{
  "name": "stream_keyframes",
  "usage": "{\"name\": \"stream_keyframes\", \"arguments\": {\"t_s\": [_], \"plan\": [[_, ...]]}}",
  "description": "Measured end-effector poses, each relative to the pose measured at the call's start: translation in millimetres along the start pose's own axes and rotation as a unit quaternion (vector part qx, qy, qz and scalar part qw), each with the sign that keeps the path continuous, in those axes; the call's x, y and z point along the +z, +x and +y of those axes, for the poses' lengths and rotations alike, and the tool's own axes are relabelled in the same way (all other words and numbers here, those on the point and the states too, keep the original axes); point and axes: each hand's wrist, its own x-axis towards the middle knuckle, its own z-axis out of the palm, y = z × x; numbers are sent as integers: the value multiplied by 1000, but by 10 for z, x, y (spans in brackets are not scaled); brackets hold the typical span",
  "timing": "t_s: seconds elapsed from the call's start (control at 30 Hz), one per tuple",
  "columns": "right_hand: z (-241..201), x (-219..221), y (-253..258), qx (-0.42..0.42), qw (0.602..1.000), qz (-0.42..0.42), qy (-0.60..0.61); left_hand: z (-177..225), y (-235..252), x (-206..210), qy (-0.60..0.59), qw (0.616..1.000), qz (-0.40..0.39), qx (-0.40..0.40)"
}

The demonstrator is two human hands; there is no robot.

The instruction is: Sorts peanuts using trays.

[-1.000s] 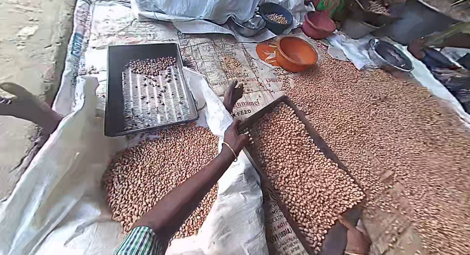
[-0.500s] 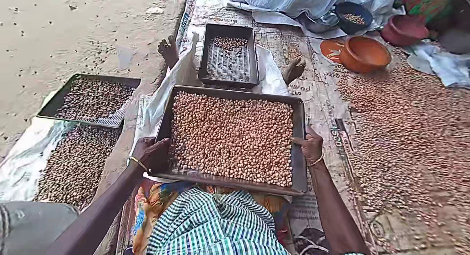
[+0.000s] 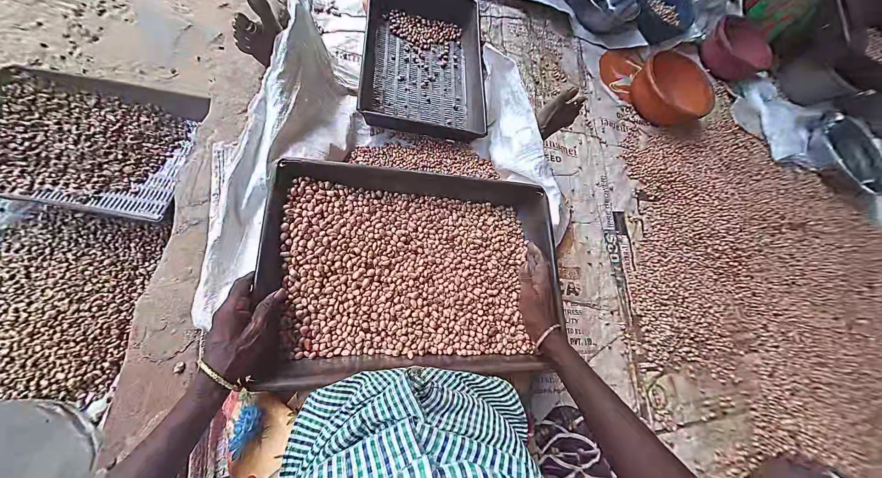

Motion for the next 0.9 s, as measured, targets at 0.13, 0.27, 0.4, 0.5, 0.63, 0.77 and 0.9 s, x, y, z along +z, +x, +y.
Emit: {"name": "stream_keyframes", "arguments": {"t_s": [0.13, 0.27, 0.4, 0.5, 0.63, 0.77, 0.9], "plan": [[-371, 575, 595, -82, 996, -25, 4, -10, -4, 22, -41, 999, 25, -15], [-902, 906, 70, -216, 953, -206, -55, -9, 7, -26, -22, 1000, 14, 0], [-561, 495, -558, -245, 930, -192, -197, -21, 12, -61, -12, 1000, -10, 11], [-202, 94, -251, -140, 950, -128, -247, -23, 32, -21, -50, 999, -6, 0], [-214, 401, 692, -72, 982, -60, -165, -77, 40, 20, -85, 996, 10, 29], [-761, 1011, 760, -168, 976, -113, -75, -106, 34, -26, -82, 996, 18, 34], [-908, 932, -29, -253, 917, -297, -79, -86, 55, -65, -26, 999, 2, 19]]}}
